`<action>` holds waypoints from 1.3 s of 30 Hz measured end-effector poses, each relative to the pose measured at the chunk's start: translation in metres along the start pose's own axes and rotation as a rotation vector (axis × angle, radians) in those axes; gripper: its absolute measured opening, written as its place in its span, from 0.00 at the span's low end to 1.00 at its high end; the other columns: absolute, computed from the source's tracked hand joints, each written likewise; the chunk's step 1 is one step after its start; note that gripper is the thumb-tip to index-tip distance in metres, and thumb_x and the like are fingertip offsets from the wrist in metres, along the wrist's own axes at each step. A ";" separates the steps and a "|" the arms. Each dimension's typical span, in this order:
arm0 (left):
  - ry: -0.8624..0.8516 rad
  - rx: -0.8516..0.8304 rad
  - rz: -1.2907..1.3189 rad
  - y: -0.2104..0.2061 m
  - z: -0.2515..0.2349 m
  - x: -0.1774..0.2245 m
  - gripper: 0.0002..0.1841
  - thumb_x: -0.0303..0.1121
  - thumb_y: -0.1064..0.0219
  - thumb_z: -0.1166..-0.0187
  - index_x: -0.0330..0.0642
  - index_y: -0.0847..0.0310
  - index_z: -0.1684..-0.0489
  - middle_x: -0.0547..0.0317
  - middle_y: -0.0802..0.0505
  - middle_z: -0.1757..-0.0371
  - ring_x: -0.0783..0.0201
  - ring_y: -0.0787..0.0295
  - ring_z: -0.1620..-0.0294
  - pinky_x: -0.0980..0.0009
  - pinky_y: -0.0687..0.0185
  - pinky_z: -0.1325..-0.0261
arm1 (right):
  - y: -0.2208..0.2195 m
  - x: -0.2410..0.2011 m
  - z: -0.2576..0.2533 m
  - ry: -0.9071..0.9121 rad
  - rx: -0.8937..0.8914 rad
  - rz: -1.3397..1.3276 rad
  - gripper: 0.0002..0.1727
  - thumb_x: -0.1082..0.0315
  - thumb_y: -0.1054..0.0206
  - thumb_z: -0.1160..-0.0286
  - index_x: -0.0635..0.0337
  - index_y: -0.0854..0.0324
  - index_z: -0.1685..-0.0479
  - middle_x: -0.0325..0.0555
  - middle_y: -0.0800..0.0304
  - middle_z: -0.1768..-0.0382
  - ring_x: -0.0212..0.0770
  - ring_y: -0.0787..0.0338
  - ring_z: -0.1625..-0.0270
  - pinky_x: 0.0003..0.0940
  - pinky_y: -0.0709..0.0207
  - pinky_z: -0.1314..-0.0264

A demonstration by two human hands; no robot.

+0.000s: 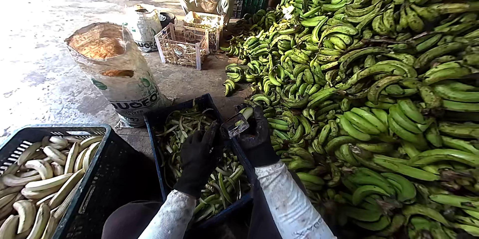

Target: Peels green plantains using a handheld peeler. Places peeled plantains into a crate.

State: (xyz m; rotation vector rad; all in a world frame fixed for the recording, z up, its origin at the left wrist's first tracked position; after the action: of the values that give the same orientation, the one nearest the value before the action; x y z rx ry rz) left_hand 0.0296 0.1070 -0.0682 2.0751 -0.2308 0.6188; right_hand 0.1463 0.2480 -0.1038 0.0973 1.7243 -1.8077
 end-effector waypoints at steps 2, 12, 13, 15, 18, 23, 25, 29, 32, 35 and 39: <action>0.021 -0.054 0.034 -0.002 -0.004 -0.003 0.28 0.49 0.36 0.21 0.51 0.19 0.22 0.37 0.09 0.42 0.36 0.12 0.44 0.38 0.20 0.42 | -0.003 -0.001 0.002 -0.009 -0.060 0.113 0.21 0.47 0.57 0.08 0.48 0.23 0.46 0.41 0.11 0.58 0.37 0.09 0.55 0.37 0.13 0.54; 0.133 -0.212 0.058 -0.008 -0.005 -0.018 0.29 0.55 0.43 0.16 0.54 0.22 0.20 0.42 0.10 0.38 0.41 0.13 0.39 0.42 0.19 0.38 | -0.004 0.005 0.015 0.078 -0.057 0.939 0.23 0.55 0.57 0.05 0.60 0.21 0.39 0.46 0.15 0.58 0.34 0.15 0.57 0.32 0.18 0.53; 0.171 -0.222 0.096 -0.010 -0.006 -0.024 0.30 0.59 0.46 0.15 0.53 0.22 0.20 0.44 0.10 0.38 0.43 0.13 0.37 0.42 0.19 0.36 | -0.009 0.009 0.018 0.092 -0.123 1.044 0.21 0.59 0.57 0.06 0.61 0.22 0.35 0.47 0.15 0.55 0.33 0.15 0.55 0.32 0.19 0.50; 0.223 -0.231 0.190 -0.009 -0.008 -0.038 0.33 0.61 0.50 0.15 0.52 0.23 0.20 0.47 0.10 0.37 0.48 0.13 0.36 0.44 0.20 0.33 | -0.019 0.017 0.021 0.133 -0.268 1.195 0.21 0.63 0.54 0.07 0.62 0.23 0.29 0.49 0.13 0.47 0.32 0.14 0.48 0.30 0.19 0.41; 0.256 -0.239 0.298 -0.008 -0.006 -0.047 0.29 0.57 0.49 0.14 0.52 0.22 0.21 0.51 0.10 0.35 0.55 0.14 0.35 0.48 0.21 0.32 | -0.027 0.021 0.027 0.165 -0.350 1.306 0.22 0.62 0.54 0.07 0.65 0.23 0.29 0.50 0.13 0.46 0.31 0.14 0.46 0.29 0.20 0.38; 0.411 -0.234 0.404 -0.007 -0.005 -0.065 0.23 0.52 0.46 0.11 0.52 0.18 0.27 0.57 0.08 0.38 0.63 0.13 0.37 0.53 0.21 0.31 | -0.030 0.025 0.035 0.143 -0.394 1.368 0.27 0.56 0.57 0.09 0.68 0.16 0.44 0.49 0.12 0.59 0.34 0.12 0.58 0.34 0.16 0.49; 0.399 -0.220 0.421 -0.004 -0.003 -0.066 0.25 0.55 0.44 0.13 0.53 0.17 0.28 0.59 0.08 0.42 0.65 0.12 0.41 0.56 0.19 0.34 | -0.018 0.022 0.028 0.068 -0.256 1.142 0.27 0.54 0.59 0.09 0.64 0.18 0.42 0.45 0.14 0.65 0.34 0.15 0.66 0.32 0.17 0.60; 0.203 -0.227 0.296 -0.005 0.003 -0.055 0.31 0.62 0.50 0.14 0.56 0.22 0.20 0.55 0.09 0.36 0.59 0.12 0.37 0.49 0.19 0.33 | 0.010 0.022 0.008 -0.145 -0.063 0.599 0.26 0.43 0.57 0.09 0.53 0.21 0.51 0.41 0.20 0.78 0.33 0.20 0.81 0.28 0.22 0.81; 0.012 -0.203 0.148 -0.007 0.010 -0.035 0.34 0.65 0.52 0.15 0.56 0.22 0.19 0.47 0.08 0.40 0.46 0.11 0.41 0.41 0.17 0.41 | 0.012 0.021 0.004 -0.159 -0.077 0.429 0.23 0.46 0.54 0.10 0.54 0.21 0.52 0.43 0.16 0.74 0.35 0.15 0.77 0.31 0.18 0.77; -0.135 -0.123 0.072 -0.008 0.016 -0.020 0.31 0.62 0.46 0.16 0.56 0.20 0.21 0.42 0.08 0.44 0.41 0.10 0.46 0.40 0.17 0.46 | 0.016 0.024 0.004 -0.213 -0.065 0.264 0.23 0.47 0.55 0.11 0.52 0.21 0.56 0.43 0.14 0.72 0.37 0.14 0.73 0.35 0.16 0.71; -0.209 -0.081 -0.011 -0.010 0.016 -0.011 0.28 0.53 0.37 0.21 0.55 0.18 0.23 0.39 0.08 0.46 0.37 0.10 0.45 0.37 0.19 0.42 | 0.020 0.024 0.008 -0.289 -0.001 0.151 0.25 0.44 0.58 0.11 0.51 0.22 0.61 0.39 0.18 0.77 0.35 0.16 0.77 0.32 0.18 0.73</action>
State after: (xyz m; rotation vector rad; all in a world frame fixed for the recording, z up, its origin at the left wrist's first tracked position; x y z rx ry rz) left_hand 0.0299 0.0984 -0.0884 2.0613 -0.3579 0.3791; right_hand 0.1397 0.2321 -0.1317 -0.0334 1.4743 -1.6227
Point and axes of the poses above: each hand's wrist, its own z-axis away from the middle knuckle, its own y-axis out of the back of the hand, x = y × z, the point moved 8 cm from there along -z, towards the middle knuckle
